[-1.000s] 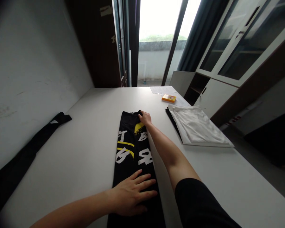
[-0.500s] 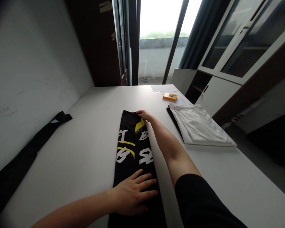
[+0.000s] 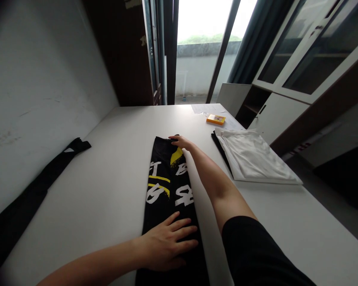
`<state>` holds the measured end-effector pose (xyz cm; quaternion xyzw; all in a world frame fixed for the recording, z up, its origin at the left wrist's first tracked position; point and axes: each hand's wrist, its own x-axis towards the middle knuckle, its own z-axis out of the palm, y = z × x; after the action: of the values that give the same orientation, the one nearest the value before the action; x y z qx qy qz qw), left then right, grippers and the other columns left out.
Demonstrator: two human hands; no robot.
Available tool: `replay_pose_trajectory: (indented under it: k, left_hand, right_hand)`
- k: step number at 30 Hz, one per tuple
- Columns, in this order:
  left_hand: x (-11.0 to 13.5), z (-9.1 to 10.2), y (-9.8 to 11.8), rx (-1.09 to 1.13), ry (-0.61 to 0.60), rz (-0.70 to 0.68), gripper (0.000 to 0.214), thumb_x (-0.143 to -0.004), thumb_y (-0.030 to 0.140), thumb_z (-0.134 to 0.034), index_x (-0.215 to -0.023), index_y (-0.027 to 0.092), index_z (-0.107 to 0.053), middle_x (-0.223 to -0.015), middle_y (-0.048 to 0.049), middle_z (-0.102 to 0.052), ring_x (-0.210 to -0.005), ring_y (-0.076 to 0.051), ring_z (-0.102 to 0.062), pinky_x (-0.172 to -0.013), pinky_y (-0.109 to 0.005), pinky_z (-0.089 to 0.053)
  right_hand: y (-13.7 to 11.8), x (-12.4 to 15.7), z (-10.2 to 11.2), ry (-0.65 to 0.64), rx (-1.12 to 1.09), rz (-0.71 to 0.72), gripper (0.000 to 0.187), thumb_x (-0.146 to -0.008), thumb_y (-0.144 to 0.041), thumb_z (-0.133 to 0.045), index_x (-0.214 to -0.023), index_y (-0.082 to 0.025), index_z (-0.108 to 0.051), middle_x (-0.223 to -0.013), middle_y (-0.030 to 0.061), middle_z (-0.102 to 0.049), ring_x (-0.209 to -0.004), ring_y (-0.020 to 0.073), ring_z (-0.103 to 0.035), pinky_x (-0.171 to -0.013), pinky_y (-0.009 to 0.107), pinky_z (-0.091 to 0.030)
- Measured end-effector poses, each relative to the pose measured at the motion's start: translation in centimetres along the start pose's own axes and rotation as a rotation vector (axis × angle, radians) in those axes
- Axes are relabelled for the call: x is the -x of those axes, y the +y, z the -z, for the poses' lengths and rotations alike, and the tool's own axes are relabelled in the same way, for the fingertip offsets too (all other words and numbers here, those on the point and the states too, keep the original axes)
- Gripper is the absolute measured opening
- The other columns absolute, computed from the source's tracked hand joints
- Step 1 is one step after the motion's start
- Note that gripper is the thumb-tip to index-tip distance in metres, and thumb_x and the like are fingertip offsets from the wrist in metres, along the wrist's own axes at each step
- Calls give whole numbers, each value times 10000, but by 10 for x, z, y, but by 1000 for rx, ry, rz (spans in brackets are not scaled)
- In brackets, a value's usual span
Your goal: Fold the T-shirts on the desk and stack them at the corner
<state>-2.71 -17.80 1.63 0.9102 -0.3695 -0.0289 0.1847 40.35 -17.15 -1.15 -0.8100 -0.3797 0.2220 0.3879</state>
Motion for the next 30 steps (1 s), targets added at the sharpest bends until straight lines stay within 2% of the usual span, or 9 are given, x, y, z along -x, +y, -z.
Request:
replay_pose_trajectory:
  k: [2,5,10,15,20,23,25,28,30]
  left_hand:
    - [0,-1,1,-31,4,-23,533,-1058,451,-453,-1521,186,-476,-1632,-113,-403,-1533,-322,-305,-1249,-603,-232]
    - [1,-1,2,-54,12,-43,525,-1064,461,-440,-1509,188,-491,-1627,-109,-412,-1525,-312,-322,-1246,-586,-251]
    - [1,0,-2,-64,28,14,518,-1062,460,-450,-1508,198,-491,-1631,-105,-407,-1528,-309,-318,-1254,-574,-233]
    - [4,2,-9,-27,43,56,525,-1067,487,-432,-1503,199,-492,-1627,-113,-410,-1535,-310,-306,-1263,-574,-196]
    - [6,4,-12,49,28,77,551,-1064,512,-426,-1511,192,-472,-1639,-117,-389,-1549,-322,-276,-1271,-589,-144]
    - [6,6,-11,94,10,86,600,-1039,526,-477,-1538,195,-440,-1658,-128,-351,-1556,-336,-259,-1268,-603,-140]
    - [6,9,-10,117,-3,80,636,-1025,532,-498,-1560,200,-413,-1675,-129,-313,-1563,-340,-239,-1268,-606,-134]
    - [6,10,-7,131,-25,55,680,-1012,540,-515,-1586,203,-374,-1693,-129,-267,-1570,-343,-217,-1269,-614,-114]
    - [5,9,-5,134,-34,53,681,-1015,544,-505,-1589,203,-369,-1694,-131,-264,-1571,-343,-216,-1267,-618,-117]
  right_hand:
    - [1,-2,-1,0,40,17,401,-932,-164,-634,-1309,-266,-724,-1246,49,-723,-1072,222,-689,-973,336,-562]
    - [6,-10,-3,73,135,70,397,-909,-80,-584,-1214,-248,-775,-1208,32,-742,-1089,210,-686,-1015,324,-533]
    - [10,-28,-9,227,290,21,399,-920,-106,-567,-1206,-278,-785,-1180,18,-757,-1081,212,-697,-999,317,-534]
    - [12,-49,-11,363,347,5,430,-957,-142,-512,-1279,-300,-749,-1231,16,-747,-1139,222,-682,-1038,335,-509]
    - [20,-64,2,413,325,1,512,-964,-184,-524,-1468,-232,-599,-1437,85,-625,-1297,274,-592,-1139,408,-439]
    - [24,-61,6,424,336,-59,577,-956,-249,-578,-1524,-164,-520,-1588,141,-450,-1425,306,-462,-1195,431,-376]
    - [24,-52,3,455,381,-79,550,-976,-303,-567,-1504,-156,-536,-1613,147,-402,-1469,313,-396,-1211,446,-351]
    - [22,-30,-12,457,440,8,509,-994,-351,-544,-1479,-198,-565,-1602,112,-415,-1478,297,-377,-1213,439,-353]
    - [21,-13,-25,404,462,84,503,-1001,-373,-533,-1477,-217,-569,-1605,96,-417,-1462,284,-406,-1208,426,-364]
